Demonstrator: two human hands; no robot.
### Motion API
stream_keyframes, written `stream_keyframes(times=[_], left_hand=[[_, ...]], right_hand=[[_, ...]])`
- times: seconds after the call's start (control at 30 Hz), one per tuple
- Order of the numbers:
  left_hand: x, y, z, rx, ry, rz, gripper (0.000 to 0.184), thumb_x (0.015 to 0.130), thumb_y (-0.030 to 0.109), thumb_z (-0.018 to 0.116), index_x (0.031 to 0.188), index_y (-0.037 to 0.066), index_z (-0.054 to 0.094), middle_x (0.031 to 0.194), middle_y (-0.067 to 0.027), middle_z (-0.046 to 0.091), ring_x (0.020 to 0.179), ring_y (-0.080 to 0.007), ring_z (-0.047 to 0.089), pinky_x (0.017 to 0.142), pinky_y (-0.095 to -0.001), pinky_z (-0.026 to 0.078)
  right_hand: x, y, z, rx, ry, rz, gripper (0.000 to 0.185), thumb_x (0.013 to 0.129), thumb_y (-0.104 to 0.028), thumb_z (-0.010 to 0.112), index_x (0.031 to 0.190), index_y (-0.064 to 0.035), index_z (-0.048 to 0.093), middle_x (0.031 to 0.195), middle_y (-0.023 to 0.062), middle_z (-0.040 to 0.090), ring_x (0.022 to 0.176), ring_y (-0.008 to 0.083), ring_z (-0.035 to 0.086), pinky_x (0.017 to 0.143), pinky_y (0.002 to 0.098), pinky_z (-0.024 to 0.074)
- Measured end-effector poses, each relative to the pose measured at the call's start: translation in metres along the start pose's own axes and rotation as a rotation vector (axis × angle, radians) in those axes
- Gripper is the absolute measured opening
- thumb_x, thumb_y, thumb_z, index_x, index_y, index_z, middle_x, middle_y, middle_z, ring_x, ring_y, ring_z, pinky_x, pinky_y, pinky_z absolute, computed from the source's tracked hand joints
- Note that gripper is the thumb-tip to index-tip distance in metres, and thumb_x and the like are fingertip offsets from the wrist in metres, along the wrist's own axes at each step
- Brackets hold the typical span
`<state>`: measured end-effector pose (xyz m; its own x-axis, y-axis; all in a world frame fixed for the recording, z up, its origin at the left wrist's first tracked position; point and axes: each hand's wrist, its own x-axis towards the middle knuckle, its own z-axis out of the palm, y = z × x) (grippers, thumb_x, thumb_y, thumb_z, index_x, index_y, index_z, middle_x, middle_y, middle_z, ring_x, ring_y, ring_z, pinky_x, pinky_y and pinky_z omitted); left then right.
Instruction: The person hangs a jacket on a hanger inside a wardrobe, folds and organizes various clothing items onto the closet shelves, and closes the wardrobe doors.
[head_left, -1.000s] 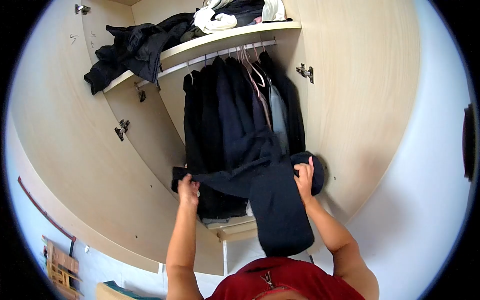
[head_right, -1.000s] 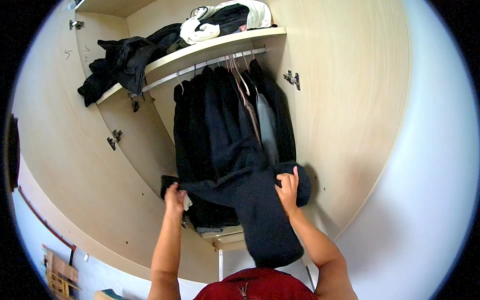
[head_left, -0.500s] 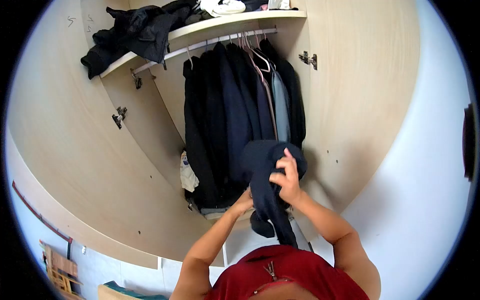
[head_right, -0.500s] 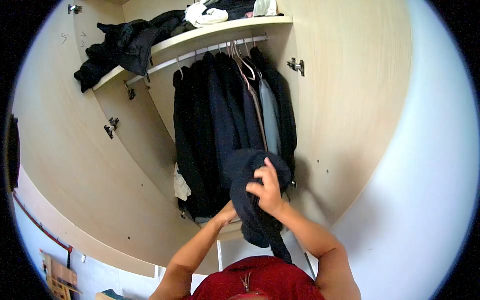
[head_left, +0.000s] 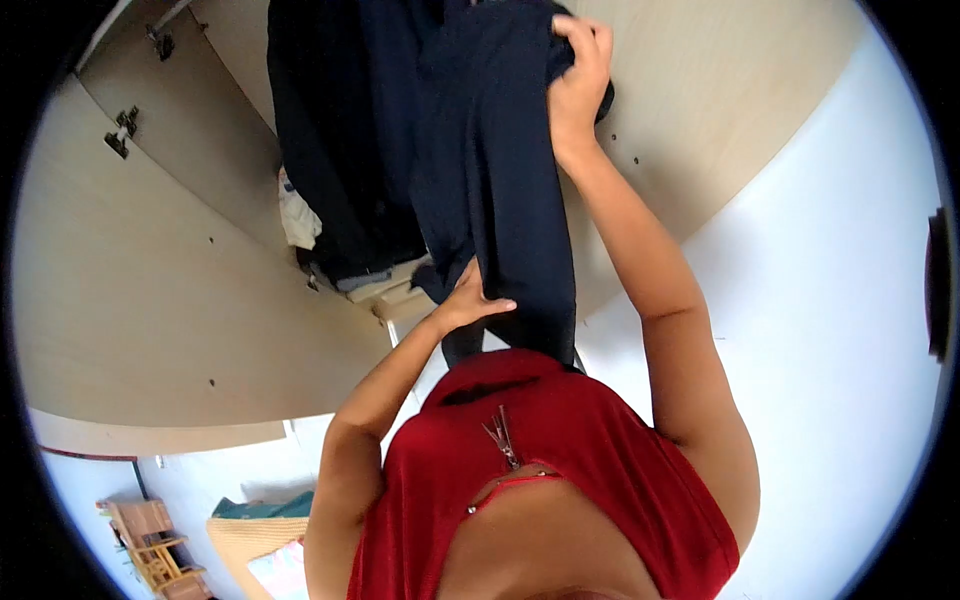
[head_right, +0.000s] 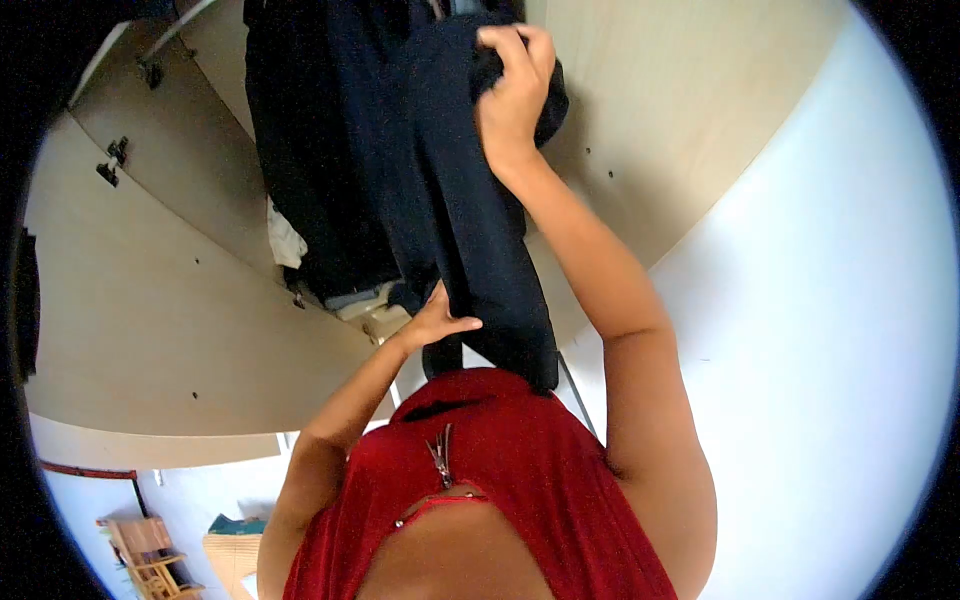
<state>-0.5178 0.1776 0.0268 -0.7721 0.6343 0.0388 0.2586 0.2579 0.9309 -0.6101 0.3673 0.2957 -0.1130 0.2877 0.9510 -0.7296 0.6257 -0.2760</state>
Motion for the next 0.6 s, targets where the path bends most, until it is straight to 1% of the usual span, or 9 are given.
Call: stream_keyframes(times=[0.07, 0.13, 0.17, 0.2, 0.27, 0.33, 0.47, 0.53, 0.6], left_hand=[[0.002, 0.016, 0.009, 0.083, 0.066, 0.008, 0.109, 0.075, 0.031, 0.081, 0.149, 0.0, 0.008, 0.152, -0.0212, 0.02, 0.142, -0.0319, 0.017, 0.115, -0.0381, 0.02], [0.016, 0.027, 0.014, -0.153, 0.272, 0.185, 0.091, 0.082, 0.027, 0.076, 0.146, -0.002, 0.019, 0.145, -0.0198, 0.035, 0.134, -0.0295, 0.034, 0.111, -0.0371, 0.028], [0.02, 0.032, 0.009, -0.239, 0.359, 0.117, 0.081, 0.084, 0.029, 0.073, 0.142, -0.004, 0.027, 0.141, -0.0199, 0.042, 0.128, -0.0293, 0.04, 0.109, -0.0372, 0.03], [0.024, 0.043, 0.002, -0.321, 0.445, 0.048, 0.073, 0.086, 0.03, 0.071, 0.138, -0.007, 0.035, 0.136, -0.0199, 0.048, 0.123, -0.0291, 0.047, 0.107, -0.0373, 0.033], [0.025, 0.066, -0.03, -0.233, 0.508, -0.42, 0.061, 0.089, 0.037, 0.066, 0.129, -0.006, 0.049, 0.124, -0.0179, 0.059, 0.116, -0.0265, 0.053, 0.101, -0.0348, 0.039], [0.028, 0.058, -0.045, -0.381, 0.695, -0.348, 0.059, 0.092, 0.042, 0.061, 0.123, -0.008, 0.055, 0.121, -0.0181, 0.06, 0.113, -0.026, 0.055, 0.098, -0.0347, 0.04], [0.016, 0.091, -0.083, -0.728, 0.734, -0.228, 0.067, 0.092, 0.042, 0.061, 0.134, -0.006, 0.042, 0.135, -0.0194, 0.05, 0.122, -0.0281, 0.047, 0.104, -0.0371, 0.037], [0.003, 0.114, -0.099, -0.749, 0.69, -0.222, 0.07, 0.093, 0.04, 0.058, 0.142, -0.002, 0.031, 0.145, -0.0186, 0.039, 0.133, -0.0339, 0.037, 0.112, -0.0451, 0.027], [-0.006, 0.107, -0.115, -0.64, 0.478, -0.145, 0.068, 0.089, 0.041, 0.064, 0.139, 0.0, 0.039, 0.139, -0.014, 0.046, 0.129, -0.0269, 0.042, 0.11, -0.0406, 0.029]], right_hand=[[0.008, -0.013, 0.01, -0.013, 0.034, -0.081, 0.042, 0.071, 0.015, 0.047, 0.101, -0.0079, 0.065, 0.105, 0.013, 0.055, 0.104, 0.0321, 0.05, 0.093, 0.0363, 0.0391], [0.03, -0.051, 0.011, 0.126, 0.048, -0.042, 0.01, 0.08, -0.003, 0.06, 0.089, 0.0003, 0.06, 0.088, 0.0149, 0.055, 0.086, 0.0329, 0.056, 0.078, 0.0348, 0.0454], [0.028, -0.048, 0.013, 0.072, -0.022, -0.075, 0.022, 0.076, 0.005, 0.054, 0.098, 0.0026, 0.058, 0.097, 0.0159, 0.052, 0.094, 0.0322, 0.052, 0.087, 0.0325, 0.0416], [0.03, -0.049, 0.017, 0.081, -0.02, -0.104, 0.022, 0.076, 0.005, 0.055, 0.098, 0.0023, 0.058, 0.097, 0.0155, 0.052, 0.094, 0.0318, 0.053, 0.087, 0.0323, 0.0418], [0.038, -0.05, 0.024, 0.1, -0.007, -0.17, 0.022, 0.076, 0.005, 0.056, 0.098, 0.0017, 0.059, 0.096, 0.0146, 0.052, 0.093, 0.031, 0.053, 0.085, 0.0321, 0.0423], [0.041, -0.048, 0.027, 0.127, -0.001, -0.163, 0.026, 0.075, 0.008, 0.057, 0.099, 0.0009, 0.059, 0.097, 0.0128, 0.052, 0.093, 0.0289, 0.054, 0.086, 0.0314, 0.0422], [0.048, -0.024, 0.015, 0.084, -0.031, -0.141, 0.028, 0.079, 0.009, 0.054, 0.105, -0.0002, 0.058, 0.102, 0.0123, 0.053, 0.1, 0.0278, 0.053, 0.092, 0.0313, 0.0399], [0.046, -0.004, 0.012, 0.05, 0.035, -0.149, 0.025, 0.084, 0.007, 0.05, 0.107, -0.0011, 0.057, 0.104, 0.0095, 0.056, 0.1, 0.023, 0.054, 0.092, 0.0299, 0.0409], [0.047, -0.007, -0.002, 0.312, -0.032, 0.217, 0.021, 0.089, 0.003, 0.048, 0.108, -0.0028, 0.057, 0.103, 0.0058, 0.059, 0.097, 0.0166, 0.055, 0.09, 0.0285, 0.0435]])
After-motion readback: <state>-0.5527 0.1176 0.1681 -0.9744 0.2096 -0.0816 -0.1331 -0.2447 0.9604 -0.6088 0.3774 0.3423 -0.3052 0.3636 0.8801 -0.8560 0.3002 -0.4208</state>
